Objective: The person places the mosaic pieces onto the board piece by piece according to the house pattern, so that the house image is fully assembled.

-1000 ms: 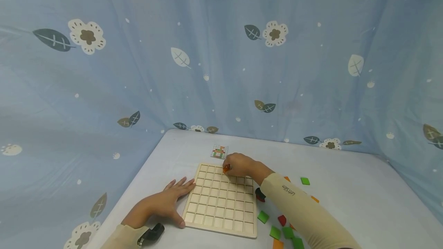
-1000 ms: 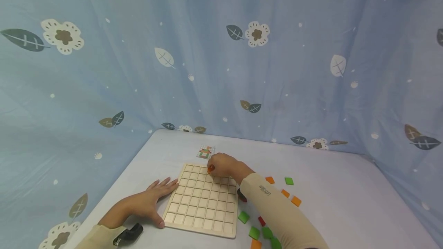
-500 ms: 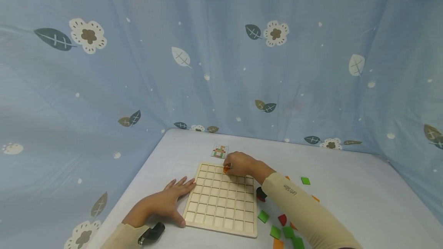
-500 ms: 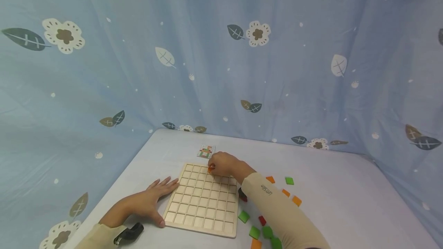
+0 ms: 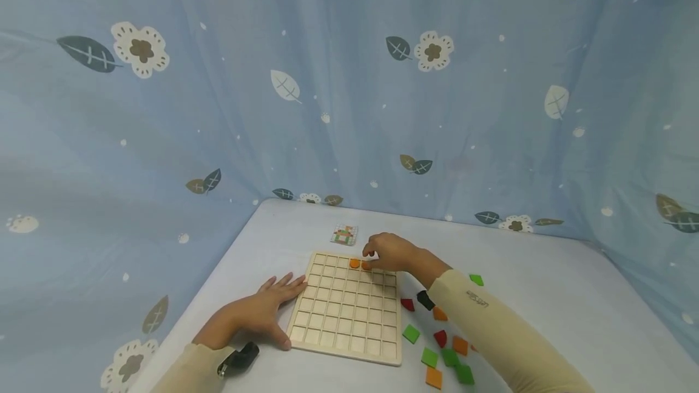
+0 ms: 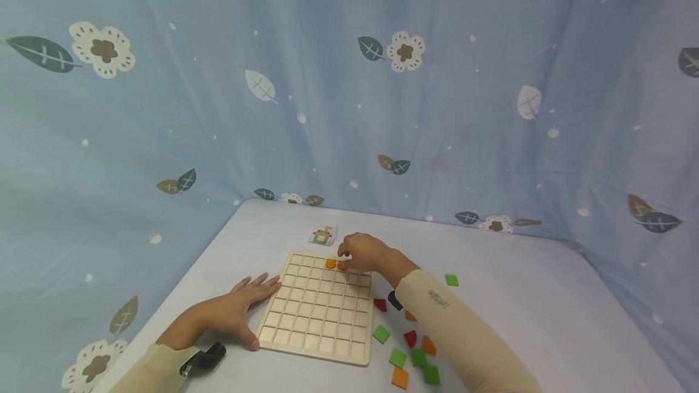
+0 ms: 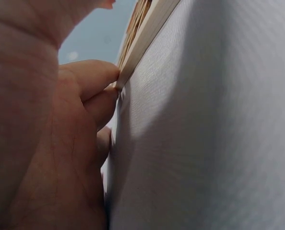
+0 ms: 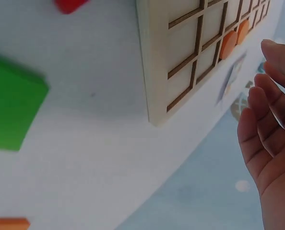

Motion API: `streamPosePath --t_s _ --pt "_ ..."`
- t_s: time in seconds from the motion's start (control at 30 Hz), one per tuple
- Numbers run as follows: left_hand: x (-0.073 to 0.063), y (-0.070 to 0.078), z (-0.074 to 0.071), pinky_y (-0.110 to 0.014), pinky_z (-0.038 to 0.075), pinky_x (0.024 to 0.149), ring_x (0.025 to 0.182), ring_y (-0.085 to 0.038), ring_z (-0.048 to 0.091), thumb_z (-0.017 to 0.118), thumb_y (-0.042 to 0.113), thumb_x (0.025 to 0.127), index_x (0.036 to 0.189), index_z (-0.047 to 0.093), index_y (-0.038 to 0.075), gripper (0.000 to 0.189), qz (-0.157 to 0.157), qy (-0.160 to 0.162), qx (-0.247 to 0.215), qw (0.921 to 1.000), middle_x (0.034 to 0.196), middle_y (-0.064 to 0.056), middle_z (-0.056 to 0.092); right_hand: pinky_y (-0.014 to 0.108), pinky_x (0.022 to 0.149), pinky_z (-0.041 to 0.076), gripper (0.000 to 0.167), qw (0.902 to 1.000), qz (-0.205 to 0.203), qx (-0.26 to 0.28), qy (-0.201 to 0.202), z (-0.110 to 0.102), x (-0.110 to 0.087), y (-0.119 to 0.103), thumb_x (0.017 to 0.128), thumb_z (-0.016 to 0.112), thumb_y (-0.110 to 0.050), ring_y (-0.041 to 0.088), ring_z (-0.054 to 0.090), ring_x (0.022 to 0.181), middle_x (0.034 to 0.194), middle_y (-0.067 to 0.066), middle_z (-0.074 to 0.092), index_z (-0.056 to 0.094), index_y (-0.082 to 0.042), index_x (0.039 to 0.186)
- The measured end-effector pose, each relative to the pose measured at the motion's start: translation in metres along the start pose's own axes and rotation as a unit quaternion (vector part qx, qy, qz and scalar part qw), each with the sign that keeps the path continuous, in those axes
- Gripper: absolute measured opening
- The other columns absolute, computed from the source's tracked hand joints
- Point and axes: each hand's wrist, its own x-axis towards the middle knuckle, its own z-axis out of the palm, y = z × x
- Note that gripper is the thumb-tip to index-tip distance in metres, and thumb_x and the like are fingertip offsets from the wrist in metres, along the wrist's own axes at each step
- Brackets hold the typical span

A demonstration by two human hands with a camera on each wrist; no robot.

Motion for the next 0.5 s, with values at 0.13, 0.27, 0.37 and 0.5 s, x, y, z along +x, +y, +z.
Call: streamPosePath --t_s 0.13,0.27,0.37,0.5 --pt "0.000 0.000 0.001 -0.057 -0.001 0.115 0.147 -0.034 0.006 0.083 0.066 0.053 0.154 0.030 0.010 0.126 -0.012 -0.005 0.000 0.9999 0.161 -0.004 0.019 0.030 0.071 0.051 0.021 0.9999 -0.012 -0.004 0.000 -0.005 -0.011 -0.001 0.090 0.071 -0.017 0.017 0.061 0.084 0.098 0.002 0.064 0.073 -0.010 0.110" --pt "-0.001 0.001 0.001 -0.057 -0.001 0.114 0.147 -0.034 0.005 0.083 0.065 0.053 0.154 0.030 0.010 0.126 -0.015 -0.008 -0.010 0.9998 0.161 -0.004 0.019 0.029 0.070 0.051 0.023 1.0000 -0.006 -0.004 -0.002 -0.008 -0.023 -0.002 0.088 0.073 -0.018 0.017 0.061 0.083 0.096 0.001 0.064 0.073 -0.009 0.109" --pt "-0.002 0.002 -0.001 -0.058 -0.002 0.114 0.147 -0.034 0.005 0.083 0.064 0.053 0.153 0.030 0.010 0.126 -0.013 -0.007 -0.014 0.9998 0.161 -0.004 0.019 0.028 0.069 0.051 0.022 0.9999 -0.007 -0.010 0.002 -0.010 -0.033 0.000 0.087 0.074 -0.017 0.014 0.060 0.081 0.095 0.000 0.063 0.073 -0.009 0.108" --pt "-0.002 0.004 -0.002 -0.057 -0.002 0.114 0.147 -0.034 0.006 0.083 0.065 0.053 0.154 0.030 0.011 0.126 -0.014 -0.005 -0.007 0.9999 0.161 -0.003 0.019 0.028 0.067 0.051 0.021 0.9997 -0.008 -0.020 0.010 -0.014 -0.045 0.005 0.086 0.075 -0.015 0.012 0.058 0.078 0.093 0.000 0.064 0.074 -0.008 0.106"
